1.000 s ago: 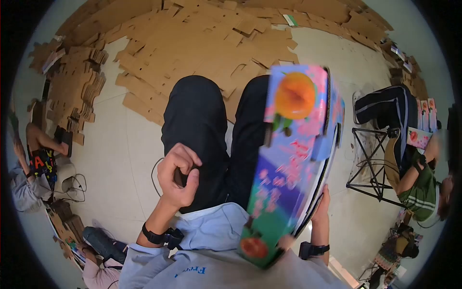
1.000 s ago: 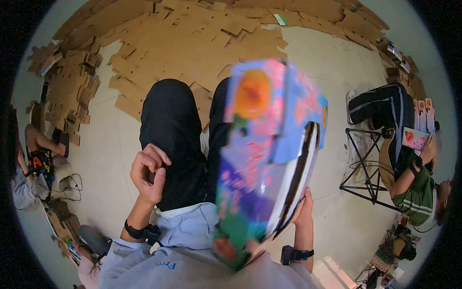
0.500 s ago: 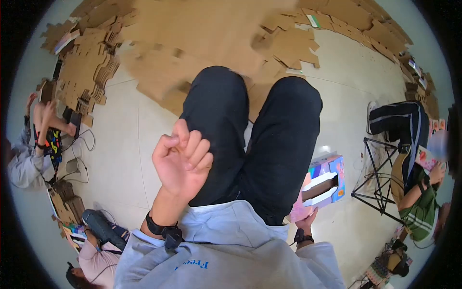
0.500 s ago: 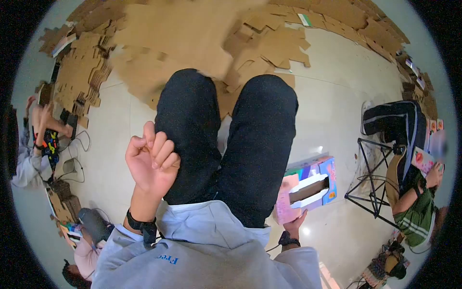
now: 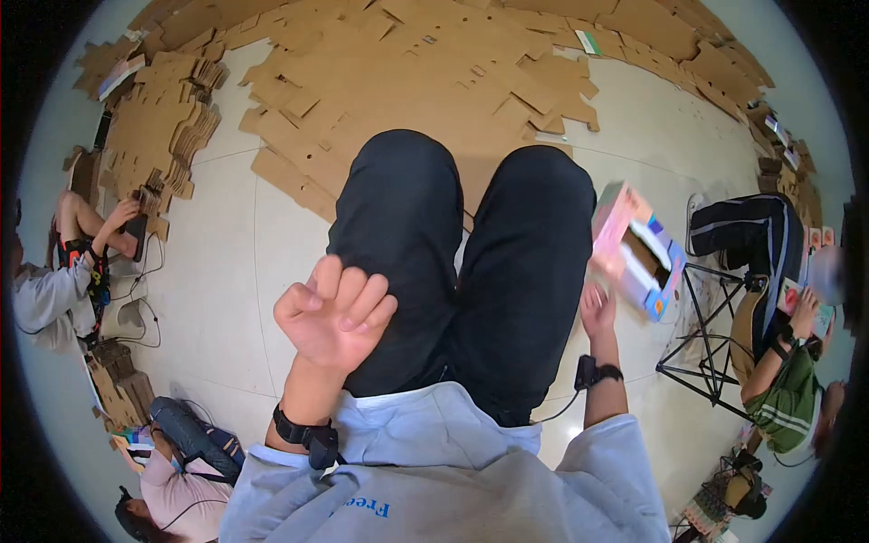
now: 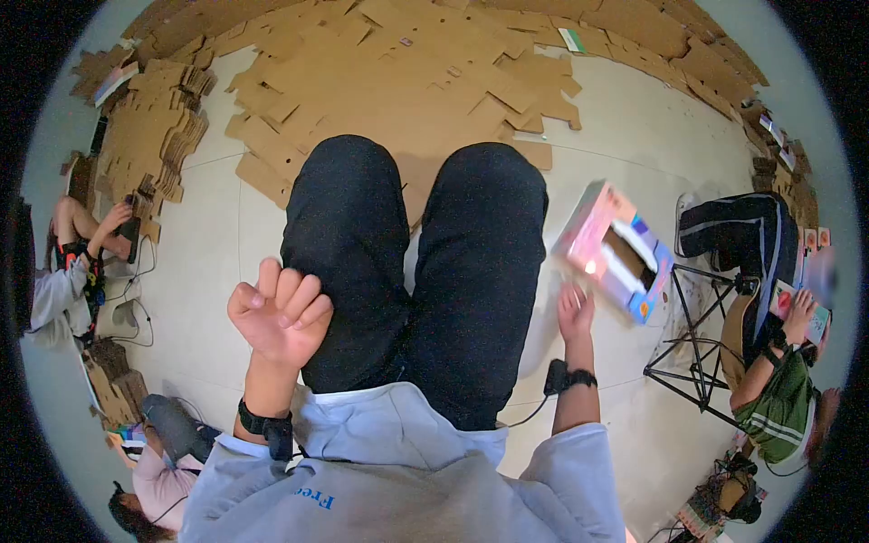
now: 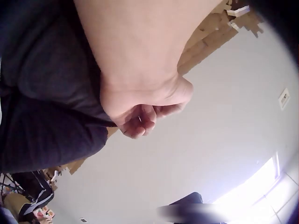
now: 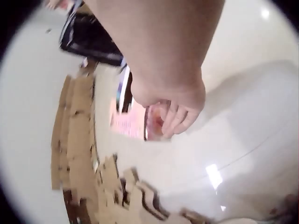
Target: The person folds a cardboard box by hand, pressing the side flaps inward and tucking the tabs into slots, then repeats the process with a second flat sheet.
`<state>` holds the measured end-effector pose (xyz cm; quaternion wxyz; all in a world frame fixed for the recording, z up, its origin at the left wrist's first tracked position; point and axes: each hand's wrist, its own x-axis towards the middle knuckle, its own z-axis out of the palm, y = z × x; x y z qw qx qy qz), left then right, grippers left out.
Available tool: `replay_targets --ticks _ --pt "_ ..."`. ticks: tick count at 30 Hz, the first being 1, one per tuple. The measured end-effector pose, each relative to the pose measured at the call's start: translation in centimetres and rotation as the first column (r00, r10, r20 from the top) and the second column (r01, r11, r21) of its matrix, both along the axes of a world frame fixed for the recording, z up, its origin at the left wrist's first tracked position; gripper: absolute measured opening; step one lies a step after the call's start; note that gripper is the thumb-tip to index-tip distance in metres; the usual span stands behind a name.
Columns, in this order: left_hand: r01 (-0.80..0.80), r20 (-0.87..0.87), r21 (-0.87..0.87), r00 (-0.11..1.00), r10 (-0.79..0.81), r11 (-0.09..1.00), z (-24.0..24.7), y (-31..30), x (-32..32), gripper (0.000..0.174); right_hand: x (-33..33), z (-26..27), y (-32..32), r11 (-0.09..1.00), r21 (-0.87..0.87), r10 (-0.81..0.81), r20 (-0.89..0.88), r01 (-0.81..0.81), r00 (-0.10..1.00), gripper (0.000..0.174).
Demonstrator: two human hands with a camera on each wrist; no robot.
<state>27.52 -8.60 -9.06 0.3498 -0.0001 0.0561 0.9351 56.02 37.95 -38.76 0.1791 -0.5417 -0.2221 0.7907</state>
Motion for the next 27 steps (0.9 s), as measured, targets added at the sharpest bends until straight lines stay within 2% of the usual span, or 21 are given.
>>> replay_targets --ticks 2,3,5,7,8,10,14,18,23,27 --pt "0.006 -0.018 0.002 1.000 -0.006 1.000 -0.1 0.2 -0.2 0.020 -6.0 -1.4 0.0 0.944 0.051 0.326 0.014 -0.327 0.945 0.053" --pt "0.002 -0.015 -0.018 1.000 -0.003 1.000 0.1 0.3 -0.2 0.021 -8.8 -2.8 -0.3 0.879 0.055 0.475 0.003 -0.474 0.880 0.046" --pt "0.002 -0.018 -0.009 1.000 -0.002 1.000 0.2 0.2 -0.1 0.023 -15.9 1.4 -6.0 0.796 0.035 0.605 -0.089 -0.605 0.791 0.040" --pt "0.007 -0.033 0.047 0.999 -0.006 0.999 -0.1 -0.3 0.0 0.023 -20.2 2.7 -9.0 0.698 0.017 0.714 -0.107 -0.716 0.692 0.040" --pt "-0.005 -0.047 0.006 0.999 0.006 1.000 0.1 -0.5 0.1 0.023 -21.6 2.7 -9.8 0.647 0.012 0.761 -0.074 -0.762 0.645 0.040" --pt "-0.034 -0.071 -0.078 0.997 0.029 0.996 0.4 -0.8 0.4 0.024 -23.0 2.2 -10.4 0.570 0.016 0.822 -0.003 -0.822 0.570 0.040" --pt "-0.068 -0.110 -0.113 0.992 0.056 0.991 0.5 -1.7 0.9 0.024 -24.3 1.5 -10.3 0.467 0.028 0.880 0.081 -0.884 0.467 0.040" --pt "-0.113 -0.079 -0.079 0.991 0.107 0.990 0.6 -1.5 1.3 0.023 -25.1 1.4 -10.3 0.380 0.049 0.911 0.149 -0.924 0.383 0.040" --pt "-0.112 -0.123 -0.058 0.987 0.104 0.992 0.4 -1.8 1.4 0.022 -26.5 1.3 -10.7 0.267 0.089 0.936 0.214 -0.960 0.280 0.040" --pt "-0.105 -0.153 -0.085 0.984 0.091 0.991 0.3 -1.8 1.0 0.022 -27.4 1.0 -11.1 0.130 0.149 0.944 0.285 -0.980 0.169 0.040"
